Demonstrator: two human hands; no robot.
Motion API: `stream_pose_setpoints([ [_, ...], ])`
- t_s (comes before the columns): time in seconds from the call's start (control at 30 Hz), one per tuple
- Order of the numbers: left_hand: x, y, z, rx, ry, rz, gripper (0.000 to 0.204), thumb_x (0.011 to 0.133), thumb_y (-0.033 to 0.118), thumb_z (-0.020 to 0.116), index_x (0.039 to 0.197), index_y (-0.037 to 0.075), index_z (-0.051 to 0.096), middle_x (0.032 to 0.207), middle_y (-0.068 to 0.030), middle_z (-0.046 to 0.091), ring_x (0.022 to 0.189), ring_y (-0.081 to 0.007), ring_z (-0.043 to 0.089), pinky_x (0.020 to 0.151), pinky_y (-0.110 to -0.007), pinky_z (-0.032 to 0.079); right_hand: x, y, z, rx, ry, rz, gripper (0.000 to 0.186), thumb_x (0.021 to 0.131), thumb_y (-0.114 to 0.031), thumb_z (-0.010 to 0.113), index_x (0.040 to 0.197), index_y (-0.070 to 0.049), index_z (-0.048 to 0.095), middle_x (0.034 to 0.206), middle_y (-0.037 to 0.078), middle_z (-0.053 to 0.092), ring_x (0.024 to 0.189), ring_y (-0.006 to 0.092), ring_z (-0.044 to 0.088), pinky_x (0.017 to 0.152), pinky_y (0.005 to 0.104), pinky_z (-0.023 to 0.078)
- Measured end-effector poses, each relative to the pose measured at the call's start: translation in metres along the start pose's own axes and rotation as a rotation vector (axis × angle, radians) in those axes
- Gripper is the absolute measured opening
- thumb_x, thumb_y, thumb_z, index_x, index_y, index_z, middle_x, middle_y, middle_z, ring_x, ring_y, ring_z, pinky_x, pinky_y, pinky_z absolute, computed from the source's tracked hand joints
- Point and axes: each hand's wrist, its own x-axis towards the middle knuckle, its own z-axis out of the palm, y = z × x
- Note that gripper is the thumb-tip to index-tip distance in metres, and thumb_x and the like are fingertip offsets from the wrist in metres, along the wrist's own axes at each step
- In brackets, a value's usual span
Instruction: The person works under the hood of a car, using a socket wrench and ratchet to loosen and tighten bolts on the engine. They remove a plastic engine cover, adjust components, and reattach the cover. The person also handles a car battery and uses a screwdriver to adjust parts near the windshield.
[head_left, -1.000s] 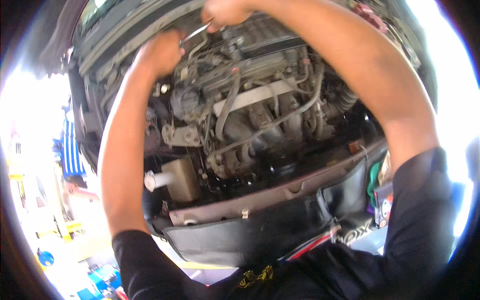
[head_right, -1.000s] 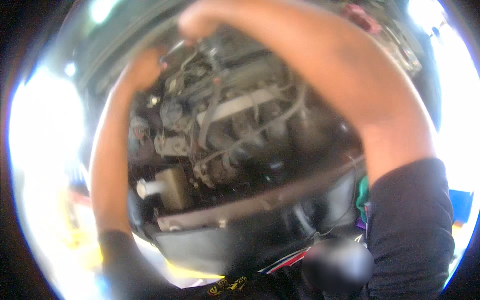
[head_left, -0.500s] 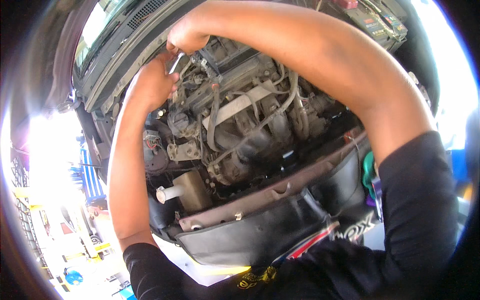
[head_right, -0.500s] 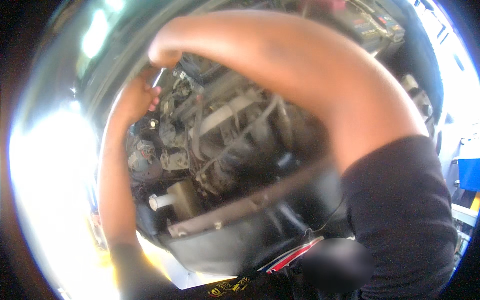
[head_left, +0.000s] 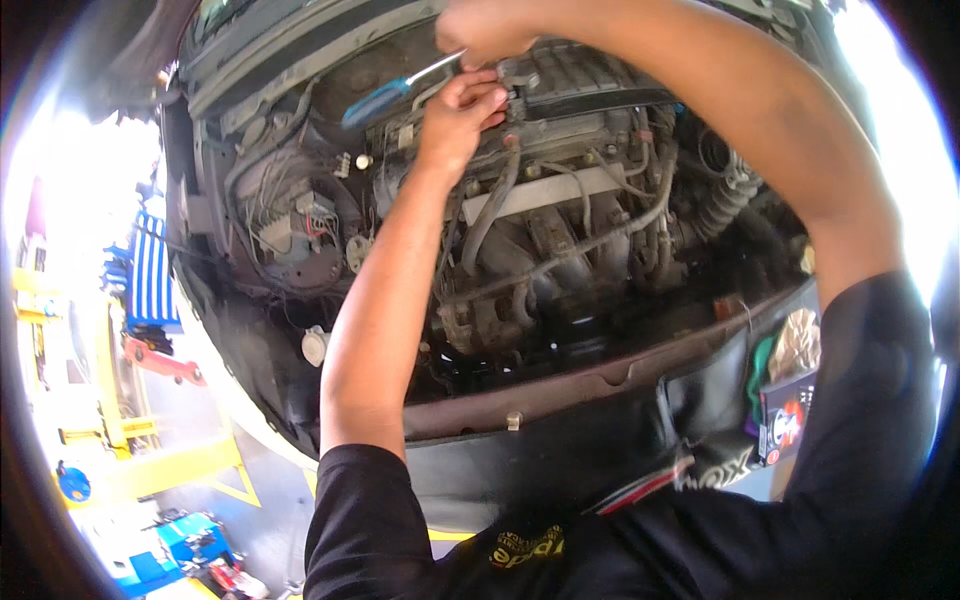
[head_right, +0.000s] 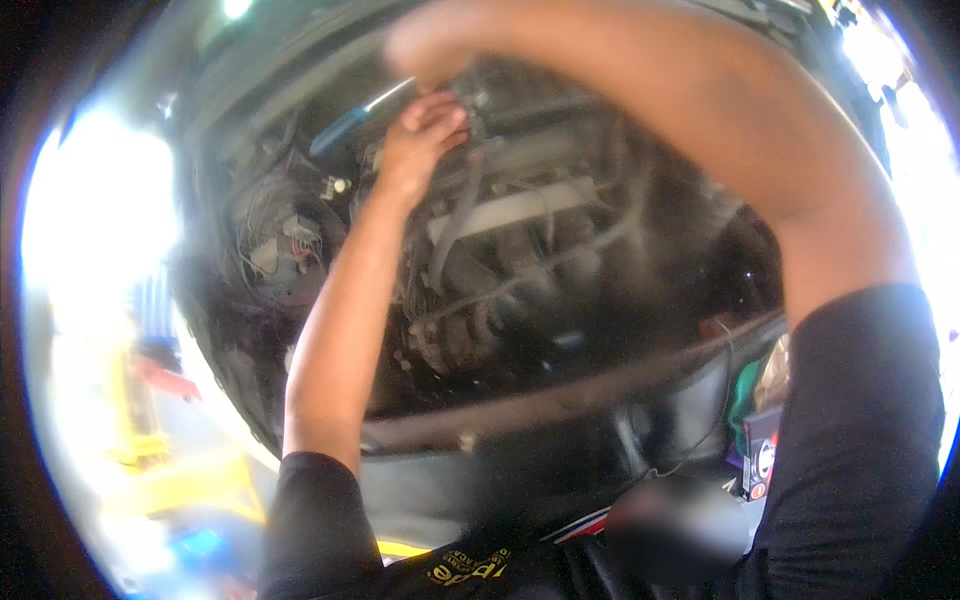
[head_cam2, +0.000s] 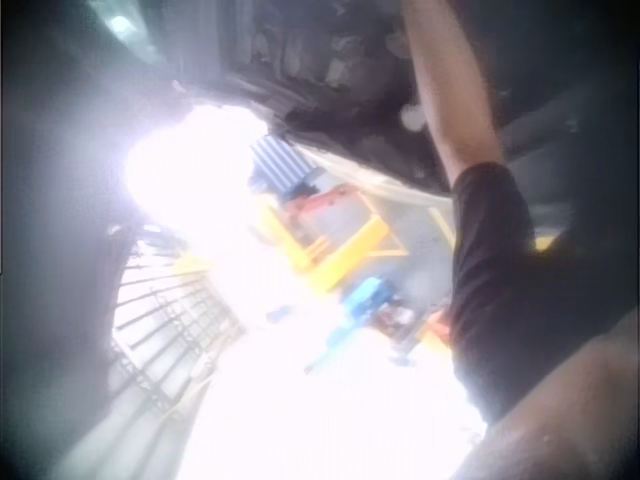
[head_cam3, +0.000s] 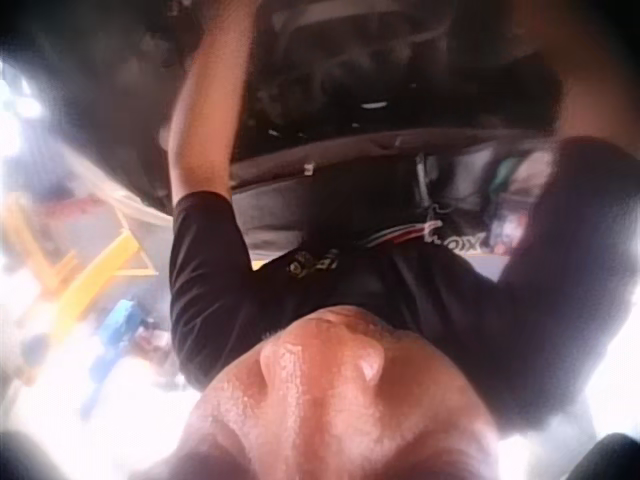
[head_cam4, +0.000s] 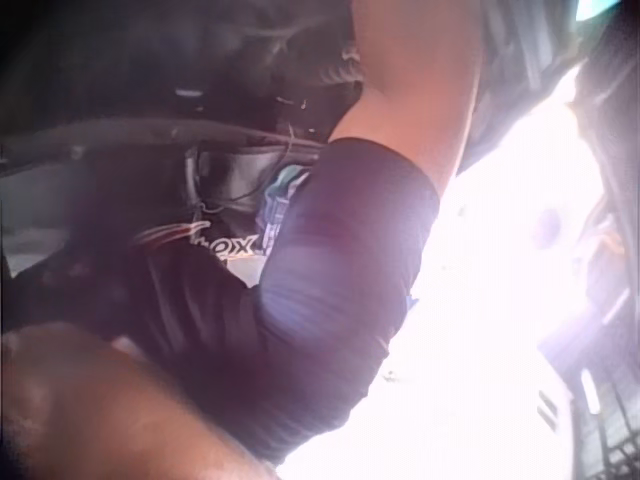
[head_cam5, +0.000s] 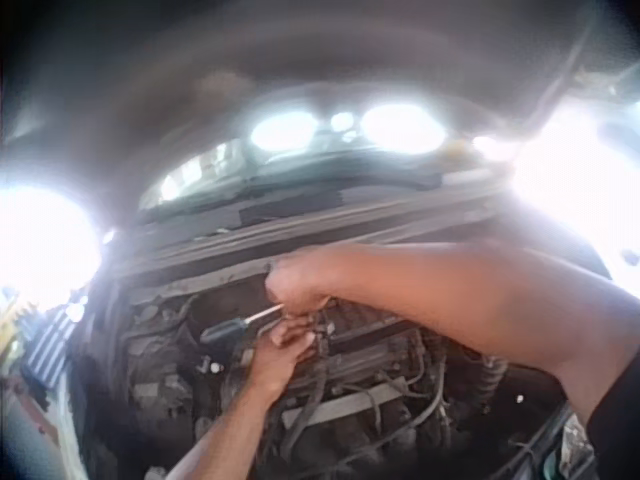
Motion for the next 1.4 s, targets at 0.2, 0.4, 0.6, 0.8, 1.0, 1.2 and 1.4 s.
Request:
stream_pose_setpoints([
  [0.2, -0.005, -0.001, 0.034, 0.242, 0.099, 0.157, 0.028, 0.089, 0.019, 0.078, 0.107, 0.0, 0.07, 0.097, -0.012, 0.074, 0.085, -0.0161, 0.07, 0.061, -0.032, 0.059, -0.015, 0.018, -0.018, 0.239, -0.243, -0.075, 0.02, 0.088, -0.02, 0.064, 0.09, 0.0, 0.068, 0.081, 0.022, 0.067, 0.078, 0.0372, 0.065, 0.071, 0.0473, 0.048],
  [0.4, -0.006, -0.012, 0.006, 0.345, 0.089, 0.189, 0.032, 0.091, 0.023, 0.076, 0.113, 0.001, 0.072, 0.101, -0.0153, 0.074, 0.079, -0.0193, 0.073, 0.057, -0.032, 0.061, 0.019, 0.007, -0.004, -0.039, -0.045, -0.071, 0.02, 0.091, -0.022, 0.066, 0.093, -0.002, 0.069, 0.083, 0.019, 0.069, 0.081, 0.0333, 0.067, 0.073, 0.0467, 0.048],
  [0.6, 0.005, -0.023, 0.003, 0.344, 0.107, 0.222, 0.03, 0.083, 0.026, 0.081, 0.104, 0.005, 0.077, 0.085, -0.0107, 0.076, 0.067, -0.0193, 0.072, 0.063, -0.035, 0.057, 0.013, 0.012, -0.014, 0.159, -0.123, -0.135, 0.022, 0.09, -0.025, 0.068, 0.095, -0.003, 0.07, 0.089, 0.018, 0.071, 0.085, 0.0343, 0.067, 0.076, 0.0458, 0.05],
  [0.8, 0.01, -0.02, 0.006, 0.36, 0.04, 0.206, 0.033, 0.084, 0.035, 0.075, 0.102, 0.007, 0.077, 0.093, -0.0076, 0.076, 0.084, -0.0195, 0.072, 0.077, -0.037, 0.056, 0.017, -0.014, -0.028, 0.009, -0.318, 0.055, 0.022, 0.091, -0.024, 0.066, 0.098, -0.004, 0.069, 0.09, 0.016, 0.071, 0.086, 0.0328, 0.067, 0.078, 0.0457, 0.05],
  [1.0, 0.022, -0.031, 0.0, 0.349, -0.018, 0.181, 0.036, 0.084, 0.038, 0.073, 0.104, 0.008, 0.076, 0.097, -0.0117, 0.076, 0.094, -0.0254, 0.072, 0.082, -0.04, 0.055, 0.021, -0.012, -0.029, 0.124, -0.36, 0.035, 0.022, 0.09, -0.024, 0.066, 0.098, -0.003, 0.068, 0.09, 0.015, 0.07, 0.087, 0.032, 0.067, 0.078, 0.0454, 0.05],
  [1.2, 0.02, -0.03, -0.004, 0.582, 0.07, 0.297, 0.037, 0.085, 0.04, 0.072, 0.103, 0.008, 0.076, 0.094, -0.0143, 0.075, 0.092, -0.0293, 0.072, 0.081, -0.043, 0.055, 0.035, 0.002, -0.02, 0.121, -0.361, -0.059, 0.022, 0.09, -0.023, 0.065, 0.093, -0.002, 0.069, 0.092, 0.014, 0.071, 0.085, 0.0307, 0.066, 0.078, 0.0438, 0.05],
  [1.4, 0.021, -0.029, -0.001, 0.563, 0.064, 0.305, 0.039, 0.087, 0.043, 0.071, 0.099, 0.006, 0.076, 0.09, -0.0136, 0.075, 0.084, -0.0289, 0.072, 0.077, -0.042, 0.055, 0.034, 0.001, -0.027, 0.1, -0.434, 0.077, 0.02, 0.091, -0.022, 0.064, 0.094, -0.002, 0.066, 0.086, 0.012, 0.069, 0.081, 0.0258, 0.064, 0.074, 0.0445, 0.049],
])
